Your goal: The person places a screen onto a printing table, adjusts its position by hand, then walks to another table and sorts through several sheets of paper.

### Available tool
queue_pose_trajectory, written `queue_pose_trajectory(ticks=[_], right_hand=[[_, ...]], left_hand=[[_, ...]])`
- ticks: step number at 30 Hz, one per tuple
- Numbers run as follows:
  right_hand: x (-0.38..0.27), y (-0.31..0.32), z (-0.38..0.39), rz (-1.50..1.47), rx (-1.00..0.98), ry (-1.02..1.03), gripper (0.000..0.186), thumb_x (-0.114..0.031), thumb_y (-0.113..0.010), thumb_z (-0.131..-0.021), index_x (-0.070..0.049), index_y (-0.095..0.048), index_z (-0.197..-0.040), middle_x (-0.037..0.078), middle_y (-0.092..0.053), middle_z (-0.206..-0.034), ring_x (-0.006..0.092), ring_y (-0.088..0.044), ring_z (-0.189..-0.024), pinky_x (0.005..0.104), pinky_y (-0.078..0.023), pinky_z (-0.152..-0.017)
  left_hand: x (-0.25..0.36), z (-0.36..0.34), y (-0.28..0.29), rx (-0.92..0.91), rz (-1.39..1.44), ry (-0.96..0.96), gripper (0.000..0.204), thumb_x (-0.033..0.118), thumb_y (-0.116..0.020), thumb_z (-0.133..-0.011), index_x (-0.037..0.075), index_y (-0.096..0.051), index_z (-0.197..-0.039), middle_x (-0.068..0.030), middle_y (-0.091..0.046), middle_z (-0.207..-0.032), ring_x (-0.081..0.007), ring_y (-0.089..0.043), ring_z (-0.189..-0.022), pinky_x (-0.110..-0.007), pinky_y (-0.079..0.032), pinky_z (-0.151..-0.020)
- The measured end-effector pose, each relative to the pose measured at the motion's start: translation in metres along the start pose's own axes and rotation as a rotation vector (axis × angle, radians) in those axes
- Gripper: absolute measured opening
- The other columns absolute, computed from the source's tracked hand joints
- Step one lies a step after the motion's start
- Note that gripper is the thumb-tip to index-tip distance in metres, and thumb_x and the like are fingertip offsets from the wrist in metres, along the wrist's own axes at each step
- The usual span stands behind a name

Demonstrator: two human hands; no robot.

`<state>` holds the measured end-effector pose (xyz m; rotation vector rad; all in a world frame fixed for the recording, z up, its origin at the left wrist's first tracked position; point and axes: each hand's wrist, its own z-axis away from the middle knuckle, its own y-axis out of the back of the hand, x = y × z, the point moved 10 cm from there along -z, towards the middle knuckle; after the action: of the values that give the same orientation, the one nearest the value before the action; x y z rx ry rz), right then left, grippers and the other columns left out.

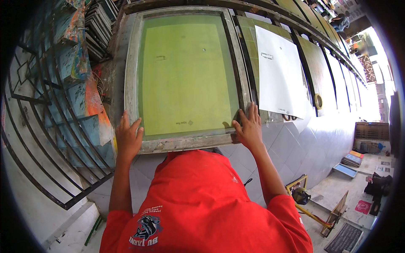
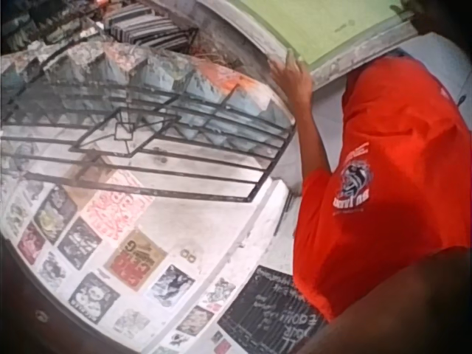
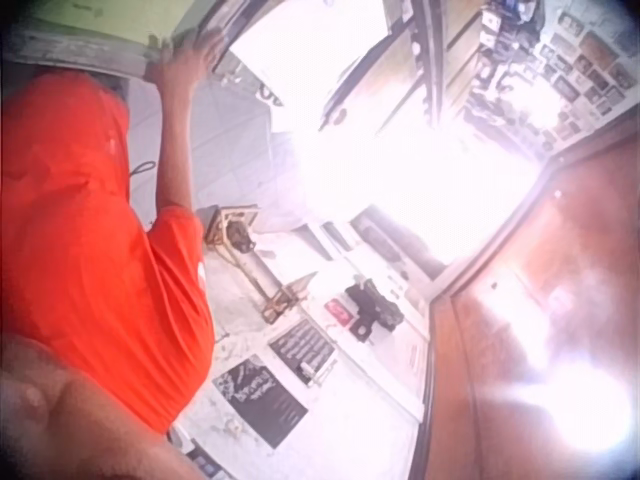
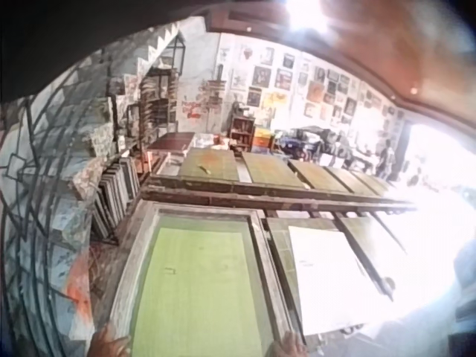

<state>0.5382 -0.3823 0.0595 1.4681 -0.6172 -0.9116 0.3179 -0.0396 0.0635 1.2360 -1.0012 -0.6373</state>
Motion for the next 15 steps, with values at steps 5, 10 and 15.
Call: queue_pose_trajectory(ticks=[5, 10, 15], right_hand=[[-0.010, -0.001, 0.004, 0.055, 0.026, -0.005, 0.059, -0.047, -0.052, -0.088, -0.008, -0.049, -0.133, 0.028, -0.019, -0.148, 0.0433, -0.019, -0.138, 0.0539, -0.024, -0.106], [-0.015, -0.001, -0.006, 0.123, -0.036, -0.008, 0.059, -0.048, -0.051, -0.089, -0.011, -0.047, -0.135, 0.027, -0.020, -0.148, 0.0431, -0.020, -0.137, 0.0548, -0.026, -0.105], [-0.034, -0.003, 0.001, 0.135, -0.009, 0.024, 0.060, -0.052, -0.047, -0.090, -0.013, -0.047, -0.135, 0.028, -0.019, -0.148, 0.0434, -0.019, -0.137, 0.0595, -0.024, -0.104]], left_hand=[[0.000, 0.002, 0.001, 0.009, 0.021, -0.003, 0.036, 0.019, -0.057, -0.086, 0.008, -0.060, -0.121, -0.0234, -0.027, -0.146, -0.0382, -0.034, -0.131, -0.047, -0.030, -0.103], [-0.001, 0.003, 0.001, 0.016, 0.019, -0.013, 0.037, 0.019, -0.056, -0.086, 0.008, -0.060, -0.121, -0.0228, -0.026, -0.147, -0.0386, -0.033, -0.131, -0.048, -0.029, -0.104], [-0.002, 0.004, -0.001, 0.005, 0.043, -0.006, 0.037, 0.020, -0.056, -0.087, 0.008, -0.059, -0.122, -0.0227, -0.025, -0.148, -0.0400, -0.033, -0.131, -0.048, -0.028, -0.105]])
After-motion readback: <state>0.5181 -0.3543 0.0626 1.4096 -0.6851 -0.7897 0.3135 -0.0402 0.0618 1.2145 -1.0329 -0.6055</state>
